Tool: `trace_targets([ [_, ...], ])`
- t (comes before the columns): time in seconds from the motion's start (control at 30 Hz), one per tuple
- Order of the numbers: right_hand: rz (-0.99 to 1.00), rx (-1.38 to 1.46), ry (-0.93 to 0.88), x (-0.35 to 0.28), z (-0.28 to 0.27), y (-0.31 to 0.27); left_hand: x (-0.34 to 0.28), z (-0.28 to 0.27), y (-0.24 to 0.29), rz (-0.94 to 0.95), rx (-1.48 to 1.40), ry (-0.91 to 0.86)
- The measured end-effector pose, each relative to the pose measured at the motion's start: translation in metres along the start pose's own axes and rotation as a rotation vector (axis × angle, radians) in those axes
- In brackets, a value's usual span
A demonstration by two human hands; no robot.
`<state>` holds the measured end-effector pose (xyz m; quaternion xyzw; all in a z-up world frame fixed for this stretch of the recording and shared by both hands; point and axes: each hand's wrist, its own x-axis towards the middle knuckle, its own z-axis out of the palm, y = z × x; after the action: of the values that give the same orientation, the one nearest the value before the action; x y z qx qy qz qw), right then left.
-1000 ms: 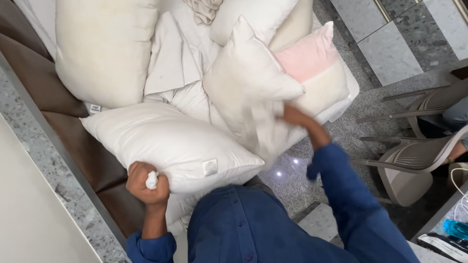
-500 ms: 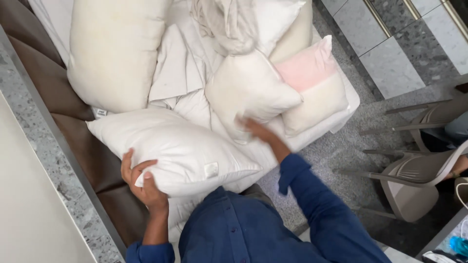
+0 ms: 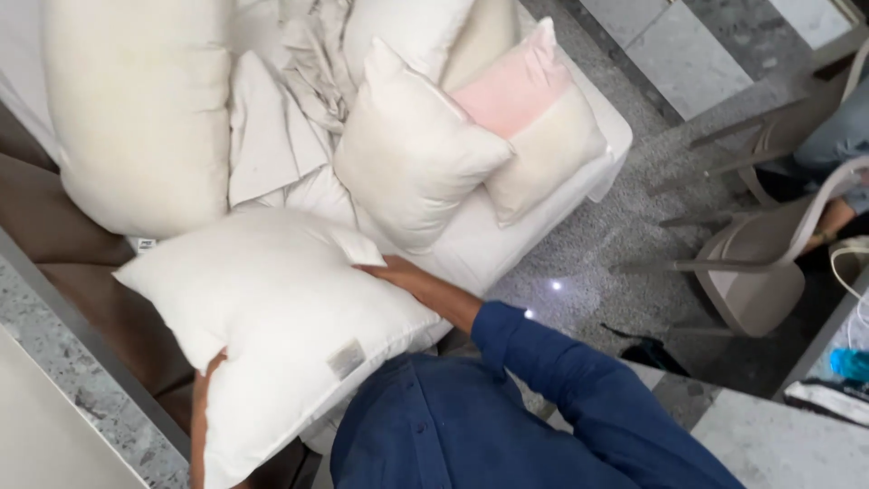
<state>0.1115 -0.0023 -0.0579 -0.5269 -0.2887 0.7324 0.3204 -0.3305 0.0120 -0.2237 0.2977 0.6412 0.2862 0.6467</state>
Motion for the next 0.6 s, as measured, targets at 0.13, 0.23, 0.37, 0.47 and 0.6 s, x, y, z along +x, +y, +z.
trace_targets([
  [0.13,-0.082,-0.049,0.089,-0.006,-0.018,-0.043,-0.040,0.031,0.070,0.039,0.026,0.054],
  [0.23,-0.236,-0.073,0.187,-0.033,-0.037,-0.060,-0.070,0.079,0.109,0.150,-0.029,-0.035],
  [0.37,-0.446,0.038,0.295,-0.084,-0.061,-0.076,-0.039,0.123,0.096,0.007,-0.106,-0.004],
  [0.47,-0.658,0.000,0.439,-0.119,-0.081,-0.075,-0.009,0.176,0.075,-0.115,-0.158,-0.360],
  [0.6,-0.638,0.091,0.586,-0.160,-0.110,-0.053,-0.070,0.280,0.119,-0.130,-0.144,-0.492],
])
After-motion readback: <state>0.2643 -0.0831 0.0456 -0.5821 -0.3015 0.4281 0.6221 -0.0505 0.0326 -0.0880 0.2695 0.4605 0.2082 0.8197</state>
